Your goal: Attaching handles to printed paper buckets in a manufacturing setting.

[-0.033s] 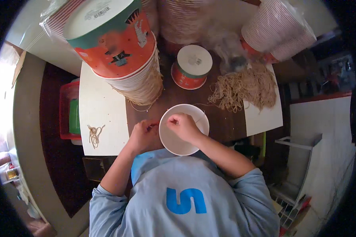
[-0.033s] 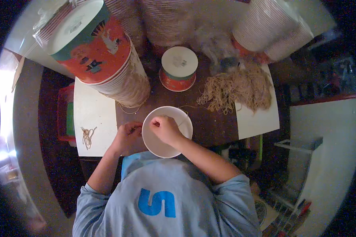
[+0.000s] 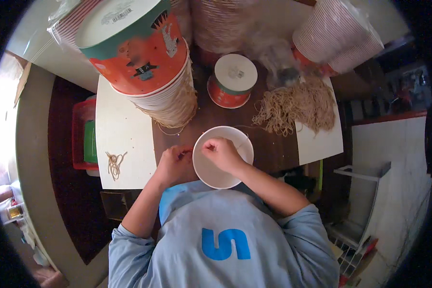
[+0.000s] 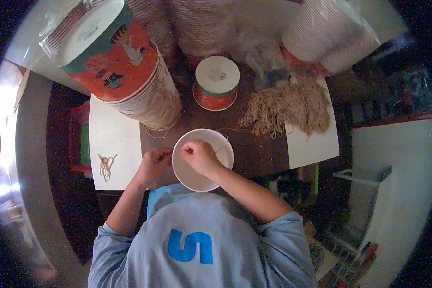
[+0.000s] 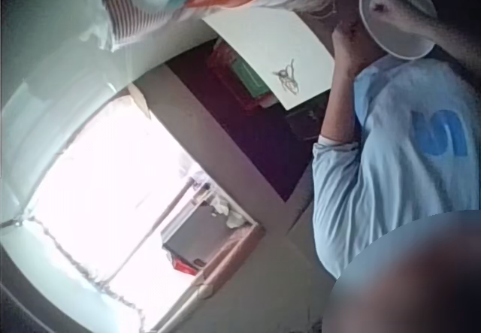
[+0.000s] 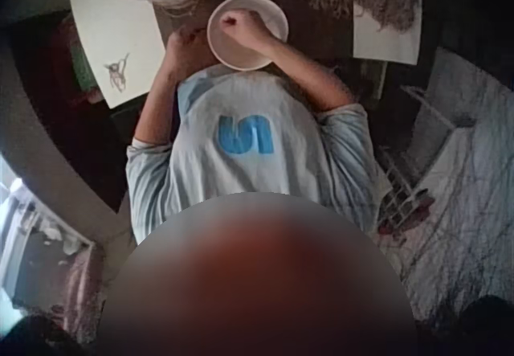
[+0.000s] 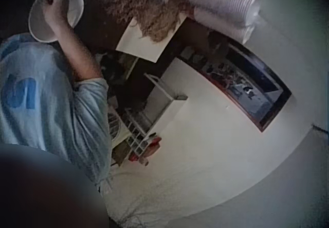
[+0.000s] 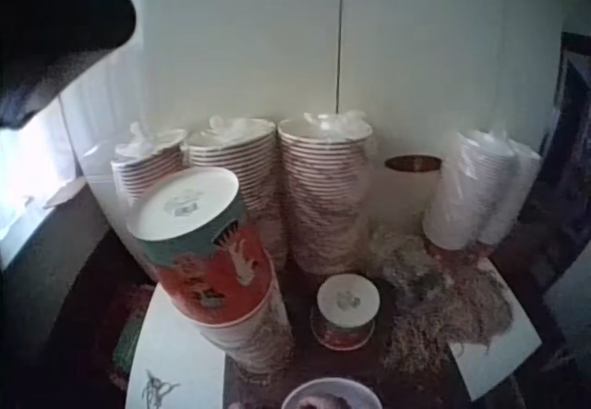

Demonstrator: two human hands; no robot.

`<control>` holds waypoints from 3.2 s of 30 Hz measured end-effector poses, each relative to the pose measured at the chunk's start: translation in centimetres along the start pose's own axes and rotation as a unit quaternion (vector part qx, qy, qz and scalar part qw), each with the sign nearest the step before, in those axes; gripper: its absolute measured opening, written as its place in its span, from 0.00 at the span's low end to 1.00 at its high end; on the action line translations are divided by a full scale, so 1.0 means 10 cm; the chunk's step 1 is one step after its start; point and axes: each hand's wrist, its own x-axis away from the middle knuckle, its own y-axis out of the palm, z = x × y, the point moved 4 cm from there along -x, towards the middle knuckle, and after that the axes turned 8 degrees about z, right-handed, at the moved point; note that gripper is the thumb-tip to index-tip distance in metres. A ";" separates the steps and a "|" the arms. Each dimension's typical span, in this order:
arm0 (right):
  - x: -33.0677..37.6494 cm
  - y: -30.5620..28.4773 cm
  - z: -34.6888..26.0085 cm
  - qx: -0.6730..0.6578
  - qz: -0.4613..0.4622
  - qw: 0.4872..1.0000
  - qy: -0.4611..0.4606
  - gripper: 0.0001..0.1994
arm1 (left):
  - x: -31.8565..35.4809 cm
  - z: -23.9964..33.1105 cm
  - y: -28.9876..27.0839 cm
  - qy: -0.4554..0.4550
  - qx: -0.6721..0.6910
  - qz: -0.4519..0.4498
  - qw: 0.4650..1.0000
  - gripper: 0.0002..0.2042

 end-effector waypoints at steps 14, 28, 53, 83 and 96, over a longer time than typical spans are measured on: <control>0.00 0.05 0.04 -0.042 0.021 0.998 0.036 0.07 | 0.00 0.11 -0.01 -0.020 -0.025 -0.027 0.999 0.10; -0.02 0.14 0.13 -0.036 0.006 0.998 0.043 0.08 | -0.04 0.31 -0.04 0.063 -0.092 -0.042 0.993 0.09; 0.82 -0.06 -0.47 -0.014 -0.141 0.990 -0.018 0.08 | 0.72 0.08 0.19 -0.312 0.460 -0.110 0.824 0.05; 0.80 -0.04 -0.11 -0.083 0.073 0.993 0.034 0.06 | 0.40 0.44 0.31 0.154 -0.074 0.002 0.985 0.17; 0.80 -0.05 -0.11 0.113 0.144 0.980 -0.072 0.05 | 0.41 0.32 0.31 0.283 -0.182 0.123 0.934 0.11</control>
